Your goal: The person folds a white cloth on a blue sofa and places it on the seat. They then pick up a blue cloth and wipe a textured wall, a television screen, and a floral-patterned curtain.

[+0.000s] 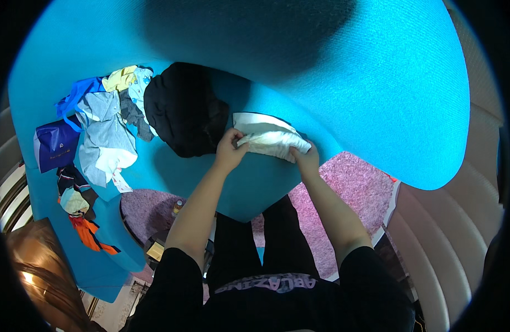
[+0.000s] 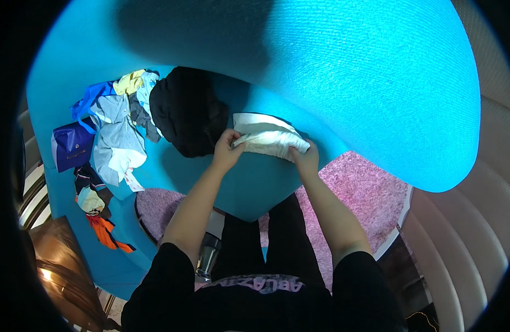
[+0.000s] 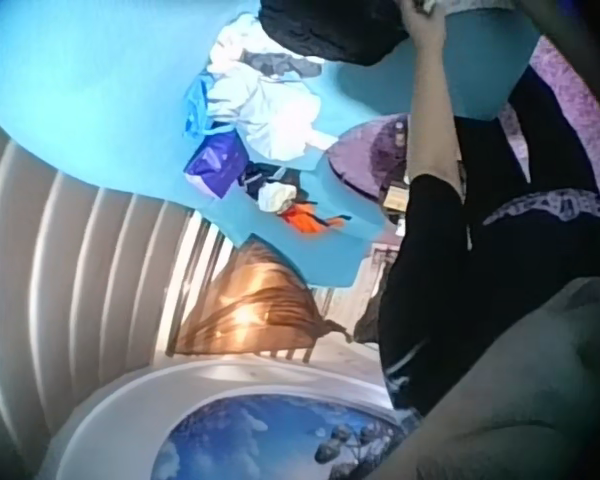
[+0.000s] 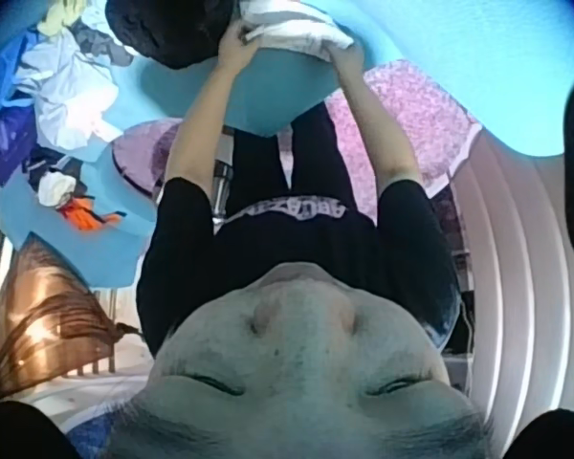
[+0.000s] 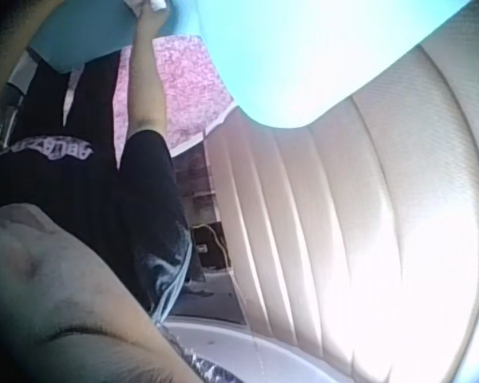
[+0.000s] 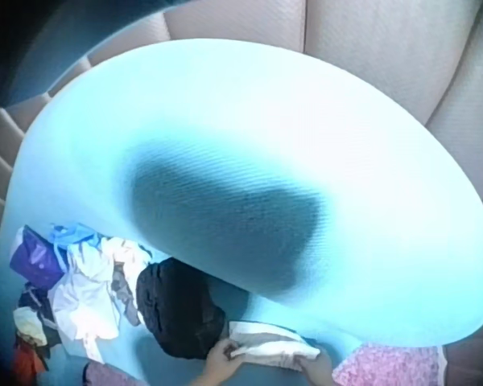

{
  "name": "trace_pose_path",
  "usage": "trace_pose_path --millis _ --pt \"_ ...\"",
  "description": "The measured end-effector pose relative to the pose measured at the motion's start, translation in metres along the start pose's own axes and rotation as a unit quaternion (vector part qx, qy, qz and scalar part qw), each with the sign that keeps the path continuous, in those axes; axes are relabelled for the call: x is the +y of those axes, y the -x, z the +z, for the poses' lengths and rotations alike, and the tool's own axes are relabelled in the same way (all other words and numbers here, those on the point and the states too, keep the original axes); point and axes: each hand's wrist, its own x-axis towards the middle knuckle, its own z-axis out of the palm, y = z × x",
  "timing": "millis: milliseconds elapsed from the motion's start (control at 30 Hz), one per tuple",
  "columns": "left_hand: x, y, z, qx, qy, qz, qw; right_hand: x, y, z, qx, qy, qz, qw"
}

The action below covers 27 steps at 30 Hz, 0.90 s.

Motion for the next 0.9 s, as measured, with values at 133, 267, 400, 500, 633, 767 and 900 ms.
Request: trace_pose_path --millis 133,267,400,500,633,767,900 --pt "-0.016 -0.006 -0.004 0.018 0.074 -0.059 0.995 -0.003 0.004 0.005 0.050 0.096 -0.141 0.984" --pt "0.000 -0.020 0.001 0.079 0.016 -0.002 0.997 -0.036 0.006 0.006 0.082 0.182 -0.264 0.944" --pt "0.019 -0.018 0.001 0.048 -0.156 -0.044 0.986 -0.044 -0.003 0.005 0.111 0.187 -0.352 0.910" --pt "0.020 -0.010 0.000 -0.010 -0.247 0.002 0.969 -0.027 -0.006 0.005 0.005 0.054 -0.188 0.981" --pt "0.014 0.001 0.013 0.051 -0.229 0.033 0.971 -0.035 -0.007 0.004 -0.027 0.016 -0.114 0.993" --pt "0.003 -0.008 0.014 0.109 -0.242 -0.026 0.964 -0.041 -0.017 0.010 -0.012 0.009 -0.113 0.994" --pt "-0.001 -0.013 0.016 0.115 -0.288 -0.009 0.951 -0.031 -0.018 0.016 0.033 0.074 -0.120 0.989"
